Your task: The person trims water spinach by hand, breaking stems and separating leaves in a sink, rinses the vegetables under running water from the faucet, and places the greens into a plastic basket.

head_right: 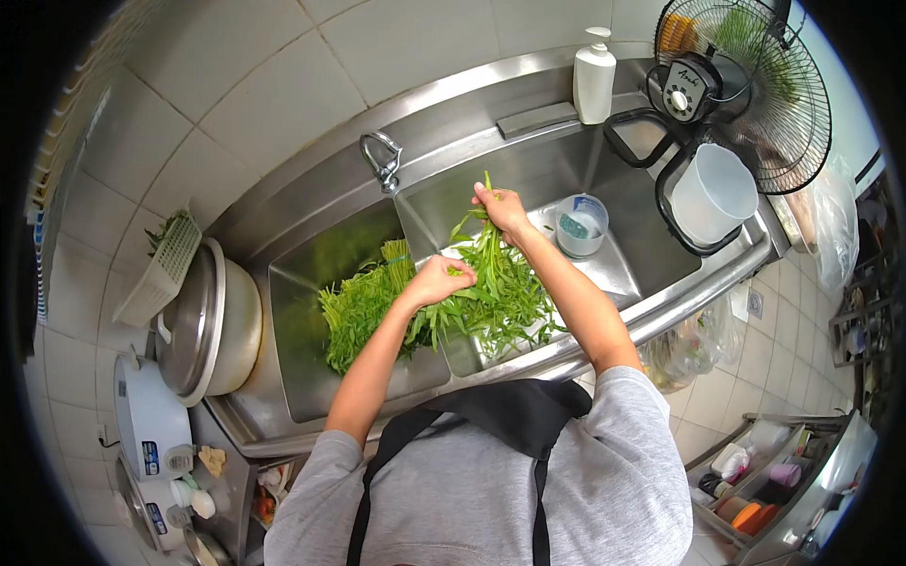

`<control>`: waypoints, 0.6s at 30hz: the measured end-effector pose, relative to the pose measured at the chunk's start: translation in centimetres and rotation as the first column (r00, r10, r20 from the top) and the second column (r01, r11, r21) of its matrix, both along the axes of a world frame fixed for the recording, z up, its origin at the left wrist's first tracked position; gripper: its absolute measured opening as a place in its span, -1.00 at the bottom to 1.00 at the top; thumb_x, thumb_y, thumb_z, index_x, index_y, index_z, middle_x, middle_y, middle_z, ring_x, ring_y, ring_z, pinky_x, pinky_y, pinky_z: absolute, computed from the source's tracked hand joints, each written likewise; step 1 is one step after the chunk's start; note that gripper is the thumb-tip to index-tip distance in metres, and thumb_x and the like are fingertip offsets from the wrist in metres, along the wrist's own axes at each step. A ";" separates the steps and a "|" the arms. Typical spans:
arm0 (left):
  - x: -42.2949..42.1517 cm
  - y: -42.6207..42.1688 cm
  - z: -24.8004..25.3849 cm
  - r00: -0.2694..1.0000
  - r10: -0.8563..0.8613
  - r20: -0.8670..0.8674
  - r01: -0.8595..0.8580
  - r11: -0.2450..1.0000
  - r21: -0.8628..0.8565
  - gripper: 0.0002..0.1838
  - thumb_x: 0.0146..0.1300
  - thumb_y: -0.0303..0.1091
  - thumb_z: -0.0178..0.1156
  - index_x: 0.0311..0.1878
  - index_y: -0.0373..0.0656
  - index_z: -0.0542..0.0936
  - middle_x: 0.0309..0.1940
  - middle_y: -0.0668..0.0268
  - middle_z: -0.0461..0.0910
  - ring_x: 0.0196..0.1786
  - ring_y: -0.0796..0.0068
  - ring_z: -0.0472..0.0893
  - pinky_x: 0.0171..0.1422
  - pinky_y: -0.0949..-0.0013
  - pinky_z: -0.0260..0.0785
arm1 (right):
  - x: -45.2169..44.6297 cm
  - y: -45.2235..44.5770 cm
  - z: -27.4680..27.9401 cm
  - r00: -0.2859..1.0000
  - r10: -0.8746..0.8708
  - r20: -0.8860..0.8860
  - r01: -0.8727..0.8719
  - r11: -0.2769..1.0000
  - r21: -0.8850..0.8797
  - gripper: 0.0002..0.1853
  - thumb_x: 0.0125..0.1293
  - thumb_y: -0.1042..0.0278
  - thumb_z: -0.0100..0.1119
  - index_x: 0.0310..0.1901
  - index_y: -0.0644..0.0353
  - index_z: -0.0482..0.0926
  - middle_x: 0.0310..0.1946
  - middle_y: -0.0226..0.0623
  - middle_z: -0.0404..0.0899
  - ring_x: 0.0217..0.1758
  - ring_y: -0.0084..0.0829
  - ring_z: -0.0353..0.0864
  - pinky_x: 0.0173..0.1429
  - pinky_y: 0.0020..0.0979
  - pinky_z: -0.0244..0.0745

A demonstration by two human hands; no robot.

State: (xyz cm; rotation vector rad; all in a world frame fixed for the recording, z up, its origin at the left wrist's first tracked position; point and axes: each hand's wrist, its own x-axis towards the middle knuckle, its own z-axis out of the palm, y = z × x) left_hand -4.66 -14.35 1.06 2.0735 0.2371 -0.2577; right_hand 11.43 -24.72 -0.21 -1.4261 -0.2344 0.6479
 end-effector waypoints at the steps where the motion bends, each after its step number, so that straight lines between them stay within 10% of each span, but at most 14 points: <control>1: -0.1 0.3 0.3 1.000 -0.003 0.022 0.003 1.000 -0.027 -0.74 -0.01 -0.22 0.28 -0.37 -0.23 0.63 -0.42 0.30 0.60 -0.33 0.60 0.49 -0.17 0.46 0.36 | 0.0 -0.2 0.3 0.997 0.033 0.077 -0.030 0.999 -0.034 -0.54 0.17 -0.09 0.08 -0.44 0.27 0.53 -0.60 -0.38 0.45 -0.58 -0.58 0.35 -0.48 -0.51 0.30; 9: -1.8 3.1 2.9 0.981 0.056 -0.185 -0.125 0.914 -0.386 -0.70 0.09 -0.14 0.21 -0.26 -0.20 0.58 -0.24 0.38 0.59 -0.22 0.67 0.48 -0.32 0.51 0.29 | 0.5 -2.6 2.3 0.868 0.395 0.300 -0.324 0.909 -0.261 -0.46 0.10 -0.21 0.11 -0.52 0.26 0.53 -0.66 -0.45 0.42 -0.58 -0.62 0.35 -0.47 -0.54 0.28; 18: -1.6 5.5 2.7 0.977 0.196 0.083 -0.195 0.980 -0.029 -0.70 0.08 -0.17 0.22 -0.30 -0.25 0.63 -0.40 0.28 0.62 -0.29 0.60 0.52 -0.09 0.47 0.33 | 1.0 -2.7 2.2 0.808 0.382 0.448 -0.169 0.879 -0.445 -0.48 -0.02 -0.15 0.26 -0.62 0.26 0.51 -0.79 -0.41 0.37 -0.68 -0.64 0.36 -0.59 -0.50 0.26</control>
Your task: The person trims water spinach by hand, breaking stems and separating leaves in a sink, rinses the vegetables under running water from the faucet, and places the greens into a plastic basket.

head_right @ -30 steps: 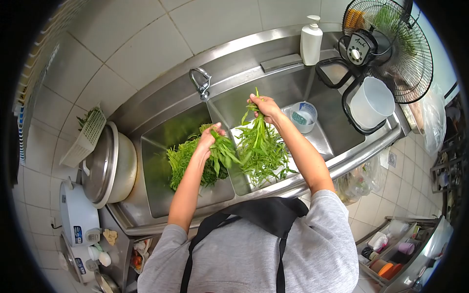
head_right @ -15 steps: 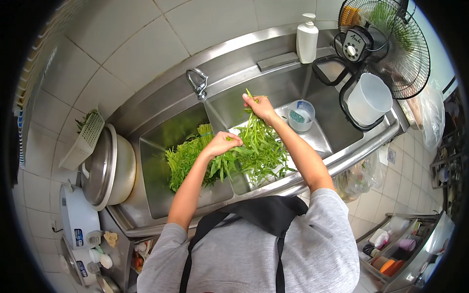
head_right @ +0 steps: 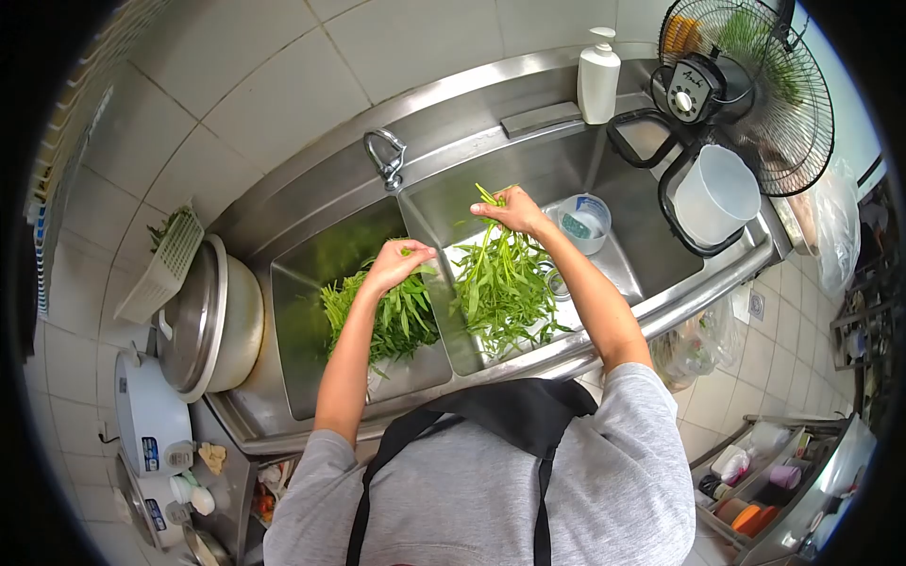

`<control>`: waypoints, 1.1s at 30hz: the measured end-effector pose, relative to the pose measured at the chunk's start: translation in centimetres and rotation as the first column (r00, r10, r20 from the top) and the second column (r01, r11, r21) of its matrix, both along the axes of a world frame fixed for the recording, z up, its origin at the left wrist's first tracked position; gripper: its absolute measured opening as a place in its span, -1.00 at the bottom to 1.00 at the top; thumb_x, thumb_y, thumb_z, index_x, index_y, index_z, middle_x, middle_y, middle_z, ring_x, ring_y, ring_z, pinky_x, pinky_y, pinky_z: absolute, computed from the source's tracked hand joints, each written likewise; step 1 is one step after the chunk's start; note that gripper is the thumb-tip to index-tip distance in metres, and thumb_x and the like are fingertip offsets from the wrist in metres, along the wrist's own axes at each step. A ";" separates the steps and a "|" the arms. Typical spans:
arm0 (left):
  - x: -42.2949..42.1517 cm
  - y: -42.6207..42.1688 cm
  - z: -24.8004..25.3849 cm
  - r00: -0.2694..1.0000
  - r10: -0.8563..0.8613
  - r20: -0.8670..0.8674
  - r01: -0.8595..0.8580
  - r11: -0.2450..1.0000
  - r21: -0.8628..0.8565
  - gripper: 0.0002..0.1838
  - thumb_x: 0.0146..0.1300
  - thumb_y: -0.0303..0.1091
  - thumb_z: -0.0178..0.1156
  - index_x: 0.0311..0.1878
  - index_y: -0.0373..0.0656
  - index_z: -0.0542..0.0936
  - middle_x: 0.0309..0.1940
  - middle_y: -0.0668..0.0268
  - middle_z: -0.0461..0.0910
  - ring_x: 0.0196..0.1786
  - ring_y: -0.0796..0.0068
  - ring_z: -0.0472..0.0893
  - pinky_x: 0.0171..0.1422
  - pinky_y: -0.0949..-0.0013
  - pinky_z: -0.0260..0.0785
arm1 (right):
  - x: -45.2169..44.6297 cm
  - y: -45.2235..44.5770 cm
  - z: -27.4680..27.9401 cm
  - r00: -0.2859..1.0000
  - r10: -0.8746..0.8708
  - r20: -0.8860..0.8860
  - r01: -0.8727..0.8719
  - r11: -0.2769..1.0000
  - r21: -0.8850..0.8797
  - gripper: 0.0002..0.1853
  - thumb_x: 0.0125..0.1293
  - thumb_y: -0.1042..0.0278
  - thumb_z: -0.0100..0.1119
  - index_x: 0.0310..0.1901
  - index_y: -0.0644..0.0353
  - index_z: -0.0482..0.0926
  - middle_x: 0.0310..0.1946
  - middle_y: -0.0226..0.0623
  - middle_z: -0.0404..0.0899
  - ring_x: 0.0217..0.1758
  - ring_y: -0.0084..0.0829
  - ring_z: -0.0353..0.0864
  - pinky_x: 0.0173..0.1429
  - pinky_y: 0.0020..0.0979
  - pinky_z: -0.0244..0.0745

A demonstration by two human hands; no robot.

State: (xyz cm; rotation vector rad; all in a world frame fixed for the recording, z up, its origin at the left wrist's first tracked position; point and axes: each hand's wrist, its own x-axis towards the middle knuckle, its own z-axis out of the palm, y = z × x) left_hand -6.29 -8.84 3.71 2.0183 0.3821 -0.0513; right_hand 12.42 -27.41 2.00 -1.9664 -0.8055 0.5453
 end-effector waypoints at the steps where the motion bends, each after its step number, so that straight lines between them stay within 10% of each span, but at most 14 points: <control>1: 0.2 -0.6 0.5 0.999 -0.045 -0.025 0.045 0.999 0.020 -0.69 0.07 -0.16 0.22 -0.29 -0.25 0.63 -0.40 0.28 0.62 -0.30 0.59 0.52 -0.10 0.46 0.34 | -0.3 0.1 0.6 1.000 0.000 0.004 0.000 1.000 -0.005 -0.46 -0.05 -0.18 0.27 -0.60 0.28 0.53 -0.80 -0.37 0.40 -0.69 -0.61 0.41 -0.57 -0.48 0.30; 11: 2.6 -3.8 0.3 0.982 -0.185 -0.044 0.184 0.983 -0.027 -0.67 0.05 -0.20 0.22 -0.20 -0.25 0.61 -0.39 0.31 0.60 -0.38 0.64 0.48 -0.24 0.51 0.35 | -1.9 1.5 1.5 0.997 -0.057 -0.046 0.059 0.997 0.042 -0.51 -0.06 -0.10 0.31 -0.50 0.30 0.60 -0.80 -0.34 0.45 -0.73 -0.61 0.42 -0.58 -0.49 0.33; 17: 2.5 -3.1 0.2 0.990 -0.116 -0.083 0.072 0.911 -0.407 -0.69 0.07 -0.22 0.16 -0.20 -0.24 0.60 -0.38 0.38 0.57 -0.44 0.68 0.39 -0.33 0.56 0.27 | -2.6 1.7 2.4 0.991 -0.056 -0.124 0.070 0.991 0.111 -0.57 0.00 0.00 0.31 -0.50 0.32 0.61 -0.76 -0.35 0.49 -0.75 -0.65 0.37 -0.61 -0.52 0.31; 33: 3.8 -1.8 -1.2 1.000 0.008 -0.012 -0.012 0.958 -0.288 -0.71 0.09 -0.15 0.13 -0.31 -0.19 0.59 -0.64 0.52 0.41 -0.58 0.76 0.23 -0.46 0.58 0.06 | -3.9 2.8 3.9 0.998 0.068 -0.003 -0.067 0.996 0.059 -0.56 -0.02 -0.05 0.30 -0.53 0.27 0.58 -0.77 -0.32 0.46 -0.66 -0.61 0.46 -0.50 -0.50 0.36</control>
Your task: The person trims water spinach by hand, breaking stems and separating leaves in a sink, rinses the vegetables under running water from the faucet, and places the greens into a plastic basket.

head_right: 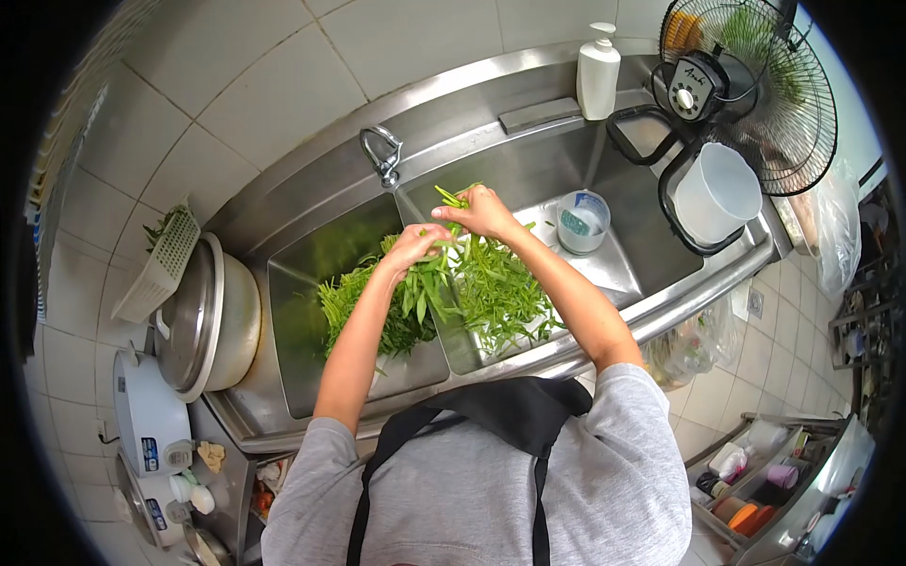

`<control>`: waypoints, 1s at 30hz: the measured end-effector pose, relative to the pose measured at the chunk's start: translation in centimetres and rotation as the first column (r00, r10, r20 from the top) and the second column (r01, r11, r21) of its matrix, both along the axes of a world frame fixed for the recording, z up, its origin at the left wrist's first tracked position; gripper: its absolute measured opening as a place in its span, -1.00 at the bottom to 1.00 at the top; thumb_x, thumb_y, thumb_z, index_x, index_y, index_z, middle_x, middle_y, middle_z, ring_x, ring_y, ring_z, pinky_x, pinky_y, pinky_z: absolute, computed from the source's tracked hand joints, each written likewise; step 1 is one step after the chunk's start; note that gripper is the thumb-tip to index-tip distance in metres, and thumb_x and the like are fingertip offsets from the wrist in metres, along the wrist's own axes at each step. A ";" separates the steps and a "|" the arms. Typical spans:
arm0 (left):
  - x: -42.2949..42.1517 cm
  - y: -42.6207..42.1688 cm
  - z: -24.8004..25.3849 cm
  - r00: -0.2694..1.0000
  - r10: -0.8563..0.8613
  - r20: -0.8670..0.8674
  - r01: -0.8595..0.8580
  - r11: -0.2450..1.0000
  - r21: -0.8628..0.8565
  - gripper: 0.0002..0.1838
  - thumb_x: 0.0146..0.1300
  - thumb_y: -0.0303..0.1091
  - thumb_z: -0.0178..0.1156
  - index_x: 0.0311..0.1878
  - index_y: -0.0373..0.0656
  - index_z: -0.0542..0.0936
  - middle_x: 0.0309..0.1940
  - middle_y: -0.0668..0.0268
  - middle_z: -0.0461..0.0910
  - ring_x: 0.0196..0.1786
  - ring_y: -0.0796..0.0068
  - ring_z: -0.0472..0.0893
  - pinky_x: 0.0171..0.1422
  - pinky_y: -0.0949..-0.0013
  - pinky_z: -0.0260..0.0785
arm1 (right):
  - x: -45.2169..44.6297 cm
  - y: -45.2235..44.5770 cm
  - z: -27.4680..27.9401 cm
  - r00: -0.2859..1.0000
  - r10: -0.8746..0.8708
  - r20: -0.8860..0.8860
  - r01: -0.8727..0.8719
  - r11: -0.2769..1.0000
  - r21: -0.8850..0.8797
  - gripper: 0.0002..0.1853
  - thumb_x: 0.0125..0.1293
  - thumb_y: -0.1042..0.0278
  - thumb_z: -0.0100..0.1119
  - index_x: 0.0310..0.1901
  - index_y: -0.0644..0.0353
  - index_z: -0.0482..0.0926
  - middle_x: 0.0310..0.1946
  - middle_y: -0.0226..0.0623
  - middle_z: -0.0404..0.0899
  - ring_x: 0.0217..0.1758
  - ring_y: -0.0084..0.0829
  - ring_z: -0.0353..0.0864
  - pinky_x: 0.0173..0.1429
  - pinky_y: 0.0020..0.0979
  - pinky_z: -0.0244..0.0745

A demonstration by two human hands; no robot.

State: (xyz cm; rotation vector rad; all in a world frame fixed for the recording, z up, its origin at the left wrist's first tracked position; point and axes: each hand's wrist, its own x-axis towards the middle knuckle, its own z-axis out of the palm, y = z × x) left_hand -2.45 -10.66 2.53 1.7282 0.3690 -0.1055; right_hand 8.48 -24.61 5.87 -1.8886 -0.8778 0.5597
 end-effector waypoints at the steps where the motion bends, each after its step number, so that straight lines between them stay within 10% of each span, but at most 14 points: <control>1: -0.1 0.4 0.2 1.000 0.001 -0.021 -0.002 0.999 -0.049 -0.71 0.09 -0.14 0.12 -0.32 -0.19 0.59 -0.64 0.52 0.41 -0.59 0.76 0.22 -0.46 0.60 0.05 | 0.2 -0.2 0.1 0.998 0.029 -0.064 -0.028 1.000 0.006 -0.57 -0.01 -0.05 0.29 -0.53 0.26 0.58 -0.76 -0.35 0.47 -0.66 -0.63 0.45 -0.51 -0.51 0.35; 10: -0.4 0.2 0.5 1.000 0.013 -0.006 -0.013 0.996 -0.091 -0.75 0.05 -0.15 0.07 -0.41 -0.15 0.54 -0.56 0.53 0.39 -0.54 0.70 0.15 -0.42 0.59 0.00 | 0.5 -0.8 0.4 0.978 0.203 -0.044 -0.202 0.979 0.028 -0.65 0.04 0.00 0.27 -0.50 0.18 0.61 -0.76 -0.47 0.42 -0.68 -0.70 0.31 -0.59 -0.55 0.20; 16: -0.9 0.4 -0.6 0.845 0.522 -0.114 -0.528 0.784 -0.326 -0.69 0.15 -0.08 0.03 -0.33 -0.17 0.52 -0.52 0.46 0.42 -0.53 0.63 0.33 -0.41 0.52 0.23 | -0.2 -0.8 0.7 0.995 -0.045 -0.089 0.051 0.997 0.061 -0.59 0.02 -0.02 0.29 -0.43 0.26 0.61 -0.69 -0.44 0.47 -0.67 -0.66 0.37 -0.53 -0.52 0.33; 22: -3.4 2.8 -1.5 0.906 0.418 -0.062 -0.415 0.853 -0.316 -0.71 0.14 -0.05 0.11 -0.42 -0.08 0.43 -0.55 0.44 0.42 -0.50 0.65 0.40 -0.45 0.54 0.27 | 3.7 -2.0 -3.6 0.794 -0.062 -0.605 0.213 0.960 0.182 -0.69 0.17 0.09 0.17 -0.47 0.19 0.46 -0.63 -0.50 0.36 -0.64 -0.72 0.31 -0.64 -0.60 0.31; 30: -2.5 -1.2 2.4 0.985 -0.146 -0.091 0.158 0.978 0.139 -0.71 0.07 -0.14 0.24 -0.37 -0.22 0.60 -0.47 0.43 0.54 -0.44 0.71 0.42 -0.35 0.55 0.32 | 2.3 -1.9 -2.5 0.777 -0.039 -0.628 0.239 0.942 0.237 -0.69 0.14 0.10 0.21 -0.41 0.24 0.49 -0.60 -0.45 0.42 -0.63 -0.67 0.38 -0.60 -0.57 0.36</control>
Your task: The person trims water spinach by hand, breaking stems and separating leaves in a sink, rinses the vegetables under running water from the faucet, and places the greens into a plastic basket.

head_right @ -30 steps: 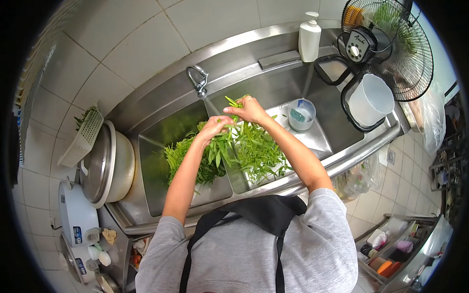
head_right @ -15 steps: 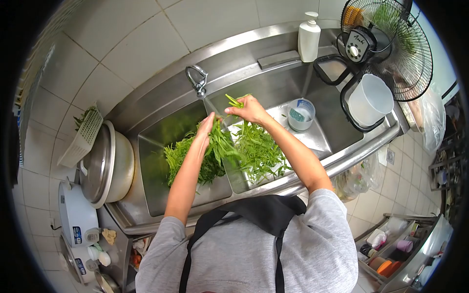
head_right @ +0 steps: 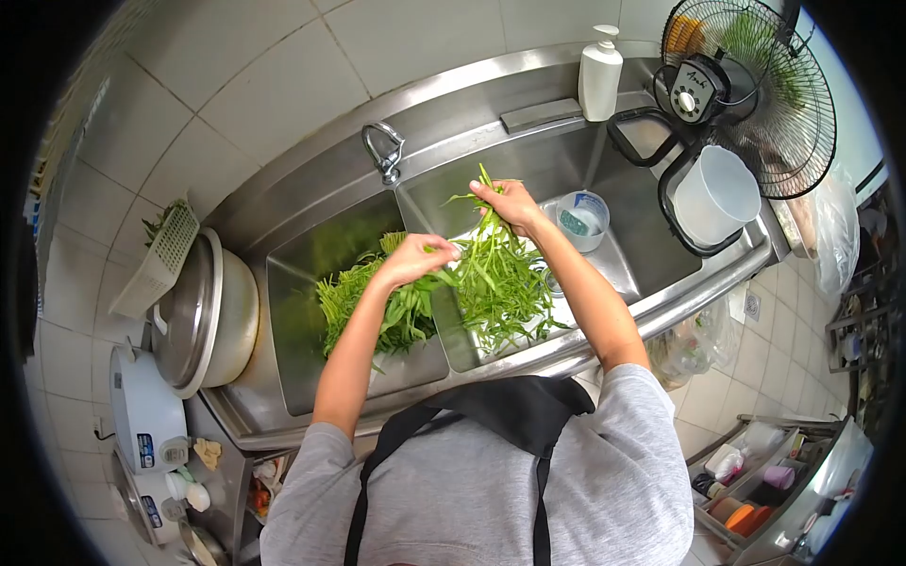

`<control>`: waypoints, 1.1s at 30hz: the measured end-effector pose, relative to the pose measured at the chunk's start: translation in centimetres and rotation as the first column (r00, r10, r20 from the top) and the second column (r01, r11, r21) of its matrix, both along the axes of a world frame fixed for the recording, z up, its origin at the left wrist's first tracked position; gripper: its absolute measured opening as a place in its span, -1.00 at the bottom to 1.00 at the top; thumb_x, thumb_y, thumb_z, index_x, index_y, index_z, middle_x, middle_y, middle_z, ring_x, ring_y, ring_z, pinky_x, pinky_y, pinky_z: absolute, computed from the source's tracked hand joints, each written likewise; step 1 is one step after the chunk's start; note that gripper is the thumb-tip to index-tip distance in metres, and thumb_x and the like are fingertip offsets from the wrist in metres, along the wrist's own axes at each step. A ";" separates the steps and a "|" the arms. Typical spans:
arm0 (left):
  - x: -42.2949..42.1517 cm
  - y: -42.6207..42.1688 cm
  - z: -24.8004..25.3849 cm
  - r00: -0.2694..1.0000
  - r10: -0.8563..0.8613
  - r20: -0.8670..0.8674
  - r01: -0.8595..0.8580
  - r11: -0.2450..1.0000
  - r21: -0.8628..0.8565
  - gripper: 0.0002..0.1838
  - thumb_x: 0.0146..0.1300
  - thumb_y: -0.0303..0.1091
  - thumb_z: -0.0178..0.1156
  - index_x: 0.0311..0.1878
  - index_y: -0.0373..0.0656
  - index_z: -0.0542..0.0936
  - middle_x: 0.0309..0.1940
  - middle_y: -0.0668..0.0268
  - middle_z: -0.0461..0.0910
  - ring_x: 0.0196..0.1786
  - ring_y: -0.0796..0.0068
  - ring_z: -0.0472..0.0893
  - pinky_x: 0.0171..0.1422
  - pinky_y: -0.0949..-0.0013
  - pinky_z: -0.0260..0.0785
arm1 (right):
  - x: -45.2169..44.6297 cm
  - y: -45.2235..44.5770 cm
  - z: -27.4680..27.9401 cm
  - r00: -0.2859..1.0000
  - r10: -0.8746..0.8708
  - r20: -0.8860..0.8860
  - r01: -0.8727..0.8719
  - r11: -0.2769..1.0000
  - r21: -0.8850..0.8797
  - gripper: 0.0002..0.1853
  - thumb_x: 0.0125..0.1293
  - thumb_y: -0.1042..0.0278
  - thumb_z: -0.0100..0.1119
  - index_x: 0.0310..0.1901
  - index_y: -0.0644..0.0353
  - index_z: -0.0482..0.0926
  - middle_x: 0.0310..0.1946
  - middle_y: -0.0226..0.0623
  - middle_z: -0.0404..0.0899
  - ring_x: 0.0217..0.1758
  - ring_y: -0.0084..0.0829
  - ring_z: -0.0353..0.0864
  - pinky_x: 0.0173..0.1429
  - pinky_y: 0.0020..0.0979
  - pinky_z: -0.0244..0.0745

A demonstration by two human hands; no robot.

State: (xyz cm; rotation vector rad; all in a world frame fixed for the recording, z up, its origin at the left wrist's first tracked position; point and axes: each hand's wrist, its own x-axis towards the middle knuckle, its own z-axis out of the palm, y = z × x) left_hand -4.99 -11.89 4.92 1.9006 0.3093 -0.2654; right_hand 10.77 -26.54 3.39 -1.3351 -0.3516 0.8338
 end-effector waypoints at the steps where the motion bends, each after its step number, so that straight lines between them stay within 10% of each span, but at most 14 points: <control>1: 0.2 -0.6 -0.4 0.999 -0.040 0.019 0.041 0.997 -0.061 -0.74 0.08 -0.21 0.24 -0.31 -0.23 0.60 -0.44 0.41 0.56 -0.43 0.69 0.44 -0.34 0.56 0.32 | -0.2 0.3 0.1 1.000 0.006 0.007 -0.006 1.000 -0.003 -0.68 0.14 0.11 0.21 -0.37 0.25 0.49 -0.59 -0.43 0.44 -0.61 -0.66 0.40 -0.59 -0.56 0.37; 8: 0.1 0.2 -1.2 0.996 -0.077 -0.043 0.078 0.997 0.016 -0.78 0.08 -0.26 0.20 -0.35 -0.24 0.60 -0.42 0.40 0.57 -0.39 0.68 0.46 -0.29 0.57 0.34 | 1.5 0.1 -0.9 0.916 0.041 0.400 0.030 0.985 -0.169 -0.59 0.13 0.01 0.19 -0.34 0.30 0.54 -0.64 -0.42 0.47 -0.61 -0.68 0.43 -0.59 -0.60 0.29; 27: 0.3 1.4 -1.0 0.999 0.013 -0.034 -0.012 0.999 0.045 -0.74 0.01 -0.29 0.16 -0.28 -0.25 0.62 -0.52 0.43 0.53 -0.50 0.70 0.40 -0.38 0.57 0.28 | 0.1 0.3 2.4 0.800 0.304 0.518 -0.164 0.940 -0.299 -0.63 0.04 -0.02 0.26 -0.54 0.18 0.59 -0.73 -0.51 0.45 -0.66 -0.72 0.29 -0.58 -0.57 0.14; 33: 1.3 1.3 -1.1 0.985 0.103 0.140 -0.142 0.941 0.307 -0.69 -0.03 -0.18 0.15 -0.33 -0.21 0.64 -0.65 0.36 0.52 -0.54 0.61 0.44 -0.36 0.46 0.32 | -0.1 0.9 2.3 0.778 0.306 0.548 -0.140 0.936 -0.323 -0.63 0.03 -0.03 0.27 -0.52 0.19 0.62 -0.74 -0.51 0.47 -0.65 -0.73 0.30 -0.55 -0.55 0.17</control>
